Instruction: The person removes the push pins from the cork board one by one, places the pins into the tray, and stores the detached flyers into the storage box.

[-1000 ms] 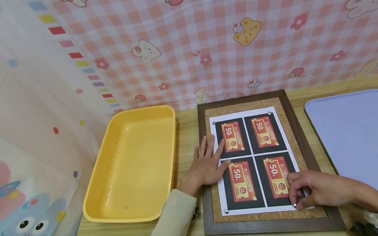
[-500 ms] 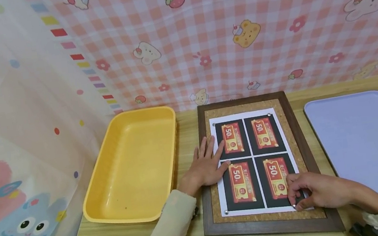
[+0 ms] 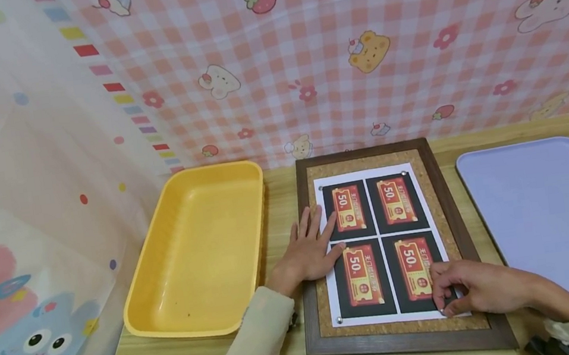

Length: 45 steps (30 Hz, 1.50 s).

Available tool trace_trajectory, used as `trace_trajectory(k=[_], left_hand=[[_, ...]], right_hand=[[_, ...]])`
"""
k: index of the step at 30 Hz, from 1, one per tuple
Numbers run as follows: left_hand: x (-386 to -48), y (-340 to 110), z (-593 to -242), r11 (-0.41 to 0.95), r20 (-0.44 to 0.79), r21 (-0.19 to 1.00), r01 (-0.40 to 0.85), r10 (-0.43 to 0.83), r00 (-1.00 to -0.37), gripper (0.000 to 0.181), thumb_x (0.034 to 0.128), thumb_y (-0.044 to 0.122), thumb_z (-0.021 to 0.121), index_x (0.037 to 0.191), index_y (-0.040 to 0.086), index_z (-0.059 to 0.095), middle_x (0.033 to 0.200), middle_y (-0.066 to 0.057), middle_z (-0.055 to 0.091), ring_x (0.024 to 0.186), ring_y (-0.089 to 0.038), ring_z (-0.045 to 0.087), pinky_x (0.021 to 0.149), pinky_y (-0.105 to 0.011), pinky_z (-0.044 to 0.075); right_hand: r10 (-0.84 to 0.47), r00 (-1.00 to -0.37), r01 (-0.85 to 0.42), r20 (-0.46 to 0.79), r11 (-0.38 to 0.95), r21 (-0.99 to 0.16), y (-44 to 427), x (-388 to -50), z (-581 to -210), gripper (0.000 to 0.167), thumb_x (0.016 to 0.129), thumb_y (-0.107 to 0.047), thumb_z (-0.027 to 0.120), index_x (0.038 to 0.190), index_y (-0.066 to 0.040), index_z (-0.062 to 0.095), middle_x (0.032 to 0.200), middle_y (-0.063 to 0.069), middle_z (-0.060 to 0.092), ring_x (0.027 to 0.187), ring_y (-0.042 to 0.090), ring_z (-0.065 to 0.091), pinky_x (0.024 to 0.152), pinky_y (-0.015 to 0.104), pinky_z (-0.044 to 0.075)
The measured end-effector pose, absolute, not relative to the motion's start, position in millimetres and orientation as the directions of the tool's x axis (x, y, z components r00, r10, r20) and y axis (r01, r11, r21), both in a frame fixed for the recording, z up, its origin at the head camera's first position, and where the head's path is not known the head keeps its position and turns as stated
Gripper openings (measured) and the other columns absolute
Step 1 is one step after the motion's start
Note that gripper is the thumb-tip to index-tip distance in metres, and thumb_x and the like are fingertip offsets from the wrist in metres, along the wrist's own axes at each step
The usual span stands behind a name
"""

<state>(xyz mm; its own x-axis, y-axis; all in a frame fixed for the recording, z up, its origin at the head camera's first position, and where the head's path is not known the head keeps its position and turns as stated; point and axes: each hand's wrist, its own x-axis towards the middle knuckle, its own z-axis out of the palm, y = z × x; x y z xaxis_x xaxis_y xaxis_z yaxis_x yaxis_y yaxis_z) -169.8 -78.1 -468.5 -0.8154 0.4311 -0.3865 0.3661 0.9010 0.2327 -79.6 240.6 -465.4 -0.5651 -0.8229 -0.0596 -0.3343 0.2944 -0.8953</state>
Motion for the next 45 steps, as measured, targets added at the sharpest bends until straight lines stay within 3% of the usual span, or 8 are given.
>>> trace_trajectory(k=[7, 16, 32, 45], left_hand=[[-173.0, -79.6, -470.0, 0.902, -0.402, 0.246, 0.356, 0.429, -0.809, 0.071, 0.1014, 0.062, 0.025, 0.157, 0.035, -0.009, 0.162, 0.004, -0.026, 0.146, -0.020, -0.031, 0.121, -0.052, -0.008], [-172.9, -78.3, -467.7, 0.906, -0.410, 0.232, 0.354, 0.421, -0.809, 0.070, 0.1020, 0.061, 0.026, 0.157, 0.035, -0.009, 0.162, 0.005, -0.027, 0.146, -0.019, -0.031, 0.122, -0.050, -0.006], [-168.8, -79.5, -464.6, 0.894, -0.377, 0.252, 0.370, 0.443, -0.813, 0.070, 0.1033, 0.057, 0.028, 0.160, 0.031, -0.004, 0.165, 0.000, -0.020, 0.150, -0.024, -0.025, 0.122, -0.051, -0.004], [-168.2, -79.6, -460.7, 0.891, -0.365, 0.243, 0.383, 0.450, -0.815, 0.070, 0.1028, 0.059, 0.028, 0.160, 0.030, -0.002, 0.166, -0.002, -0.016, 0.151, -0.026, -0.021, 0.122, -0.052, 0.000]], right_hand=[[-0.806, -0.583, -0.281, -0.100, 0.315, -0.906, 239.2, -78.2, -458.5, 0.003, 0.090, -0.021, 0.073, 0.090, -0.019, 0.071, 0.087, -0.003, 0.050, 0.076, 0.006, 0.049, 0.062, 0.021, 0.045], [-0.808, -0.580, -0.261, -0.105, 0.307, -0.915, 240.5, -77.8, -458.7, 0.008, 0.090, -0.016, 0.071, 0.091, -0.024, 0.070, 0.089, -0.004, 0.053, 0.077, 0.003, 0.049, 0.063, 0.022, 0.047], [-0.810, -0.581, -0.319, -0.074, 0.311, -0.895, 241.2, -77.3, -465.8, 0.005, 0.092, -0.020, 0.070, 0.089, -0.025, 0.069, 0.087, -0.005, 0.050, 0.076, 0.009, 0.048, 0.062, 0.020, 0.046], [-0.824, -0.565, -0.357, -0.037, 0.285, -0.890, 241.5, -77.8, -466.2, 0.010, 0.094, -0.017, 0.067, 0.089, -0.025, 0.069, 0.087, -0.006, 0.052, 0.077, 0.001, 0.047, 0.063, 0.020, 0.046]])
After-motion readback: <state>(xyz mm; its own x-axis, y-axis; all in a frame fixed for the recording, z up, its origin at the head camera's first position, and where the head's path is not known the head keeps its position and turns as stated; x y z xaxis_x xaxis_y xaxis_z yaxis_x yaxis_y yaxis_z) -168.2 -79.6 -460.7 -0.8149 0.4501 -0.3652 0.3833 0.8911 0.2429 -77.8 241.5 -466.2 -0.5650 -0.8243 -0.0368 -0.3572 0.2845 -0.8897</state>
